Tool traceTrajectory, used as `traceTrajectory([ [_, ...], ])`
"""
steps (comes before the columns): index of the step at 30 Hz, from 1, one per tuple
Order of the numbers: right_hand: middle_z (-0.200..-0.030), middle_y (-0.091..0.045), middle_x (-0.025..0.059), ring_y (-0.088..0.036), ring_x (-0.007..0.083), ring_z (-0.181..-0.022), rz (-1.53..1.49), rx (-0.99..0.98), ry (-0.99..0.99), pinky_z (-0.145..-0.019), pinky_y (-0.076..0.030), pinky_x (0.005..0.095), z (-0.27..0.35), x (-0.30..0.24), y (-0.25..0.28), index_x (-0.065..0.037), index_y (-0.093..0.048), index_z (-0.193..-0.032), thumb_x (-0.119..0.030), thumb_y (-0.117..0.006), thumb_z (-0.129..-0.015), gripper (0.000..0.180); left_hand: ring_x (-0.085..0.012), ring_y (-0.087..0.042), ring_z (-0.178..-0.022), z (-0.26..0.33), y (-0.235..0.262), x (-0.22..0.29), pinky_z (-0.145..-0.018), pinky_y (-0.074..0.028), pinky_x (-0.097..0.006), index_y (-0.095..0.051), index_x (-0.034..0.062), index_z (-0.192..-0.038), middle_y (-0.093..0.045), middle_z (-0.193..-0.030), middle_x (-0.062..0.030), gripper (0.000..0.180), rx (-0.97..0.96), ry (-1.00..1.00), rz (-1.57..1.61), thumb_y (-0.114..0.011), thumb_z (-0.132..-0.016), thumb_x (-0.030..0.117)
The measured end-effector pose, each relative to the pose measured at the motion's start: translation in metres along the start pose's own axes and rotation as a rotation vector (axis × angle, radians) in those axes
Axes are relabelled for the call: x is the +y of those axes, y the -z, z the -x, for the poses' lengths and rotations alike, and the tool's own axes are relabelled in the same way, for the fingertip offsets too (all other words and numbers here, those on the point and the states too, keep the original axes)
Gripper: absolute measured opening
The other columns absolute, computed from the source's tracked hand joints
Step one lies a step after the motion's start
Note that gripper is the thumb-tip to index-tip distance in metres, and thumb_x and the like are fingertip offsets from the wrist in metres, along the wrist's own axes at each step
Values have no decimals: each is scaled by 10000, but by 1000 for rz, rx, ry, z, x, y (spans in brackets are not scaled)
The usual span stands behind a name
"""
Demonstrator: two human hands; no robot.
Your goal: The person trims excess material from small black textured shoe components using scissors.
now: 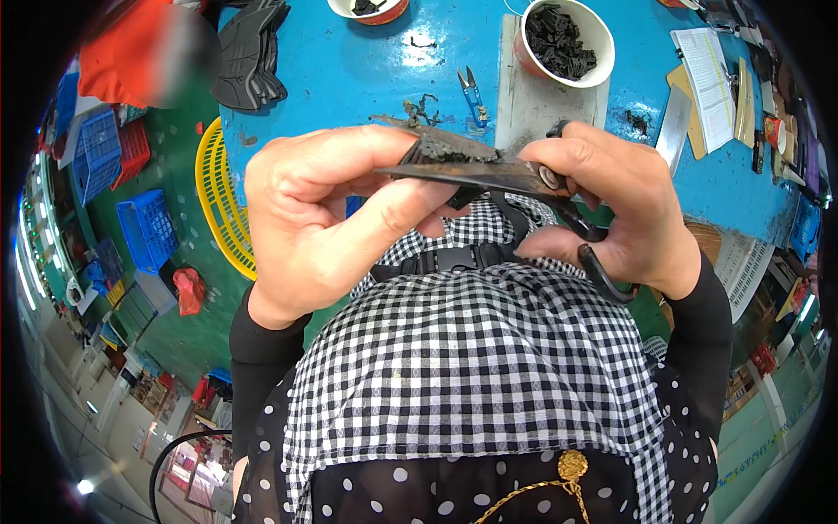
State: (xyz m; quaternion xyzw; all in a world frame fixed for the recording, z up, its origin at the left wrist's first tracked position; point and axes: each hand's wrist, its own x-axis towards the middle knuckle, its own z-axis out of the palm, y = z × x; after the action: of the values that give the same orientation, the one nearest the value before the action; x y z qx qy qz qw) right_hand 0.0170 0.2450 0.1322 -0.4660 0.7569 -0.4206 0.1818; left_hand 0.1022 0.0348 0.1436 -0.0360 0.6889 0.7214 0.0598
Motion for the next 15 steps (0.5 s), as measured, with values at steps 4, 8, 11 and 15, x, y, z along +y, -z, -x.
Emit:
traceTrajectory([
  [4, -627, -466, 31, -436, 141, -503, -16, -1, -21, -448, -348, 240, 2, -1, -3, -32, -564, -945, -204, -757, -588, 441, -108, -596, -578, 1, 0, 3, -509, -468, -175, -607, -74, -838, -623, -706, -107, 99, 49, 57, 55, -593, -743, -50],
  [8, -743, -572, 70, -543, 230, -600, -4, -59, -82, -517, -439, 297, 4, -5, 1, -41, -554, -928, -204, -737, -627, 388, -110, -600, -605, 0, 4, 4, -538, -479, -187, -600, -81, -841, -622, -717, -101, 104, 18, 149, 70, -600, -744, -43],
  [11, -743, -574, 69, -542, 217, -591, 7, -68, -103, -508, -440, 285, 6, -4, 3, -46, -561, -928, -216, -742, -622, 395, -118, -605, -640, -1, 7, 0, -574, -485, -204, -591, -86, -844, -618, -726, -102, 92, -37, 186, 154, -570, -770, -36],
  [15, -726, -563, 54, -538, 185, -583, -17, -96, -174, -497, -430, 255, 4, -6, 7, -57, -569, -940, -256, -755, -595, 439, -131, -609, -651, -3, 8, 0, -594, -489, -214, -588, -93, -898, -620, -748, -122, 136, -56, 178, 228, -504, -816, -26],
])
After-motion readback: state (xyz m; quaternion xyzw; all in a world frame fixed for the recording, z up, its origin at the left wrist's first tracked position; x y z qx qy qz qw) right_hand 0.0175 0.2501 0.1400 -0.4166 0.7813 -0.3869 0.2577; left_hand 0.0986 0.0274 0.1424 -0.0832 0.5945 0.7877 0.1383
